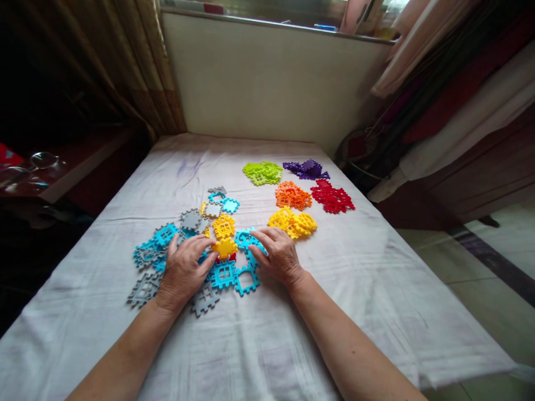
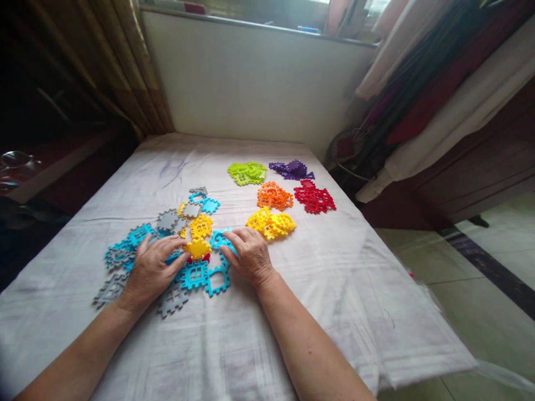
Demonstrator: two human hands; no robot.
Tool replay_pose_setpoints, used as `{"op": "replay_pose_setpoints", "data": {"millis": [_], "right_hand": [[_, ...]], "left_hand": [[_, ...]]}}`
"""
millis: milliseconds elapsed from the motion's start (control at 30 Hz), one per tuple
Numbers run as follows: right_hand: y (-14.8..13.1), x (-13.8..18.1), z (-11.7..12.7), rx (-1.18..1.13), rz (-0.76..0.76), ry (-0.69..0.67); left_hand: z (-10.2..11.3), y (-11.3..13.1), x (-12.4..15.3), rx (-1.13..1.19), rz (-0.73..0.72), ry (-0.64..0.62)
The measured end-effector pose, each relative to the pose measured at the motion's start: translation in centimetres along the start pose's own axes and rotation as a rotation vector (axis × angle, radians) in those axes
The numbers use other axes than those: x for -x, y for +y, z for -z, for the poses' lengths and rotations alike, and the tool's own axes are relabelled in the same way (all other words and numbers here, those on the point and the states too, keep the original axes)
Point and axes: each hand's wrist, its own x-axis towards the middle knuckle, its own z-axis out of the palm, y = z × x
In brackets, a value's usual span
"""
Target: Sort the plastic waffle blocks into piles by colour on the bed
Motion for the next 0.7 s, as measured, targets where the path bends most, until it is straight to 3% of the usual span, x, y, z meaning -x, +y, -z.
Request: {"op": "replay_pose_setpoints", "data": {"millis": [233, 400, 600, 700], "right_hand": [[-1.2, 0.0, -0.6, -0.111, 0.110, 0.018], [-1.1, -0.3, 0.1, -0.111, 0.067, 0.104], [5.9, 0.8, 4.6, 0.171, -0.249, 0.431], [9.6, 2.5, 6.2, 0.315, -0.462, 0.491]], "left_hand": [[0.2, 1.2, -0.5, 0.127, -0.140, 0.096], [0.0, 1.4, -0.5, 0.141, -0.156, 0.126], [-0.1, 0.9, -0.3, 0.101, -0.190, 0.087], [0.0, 0.8, -0.3, 0.093, -0.193, 0.076]]}}
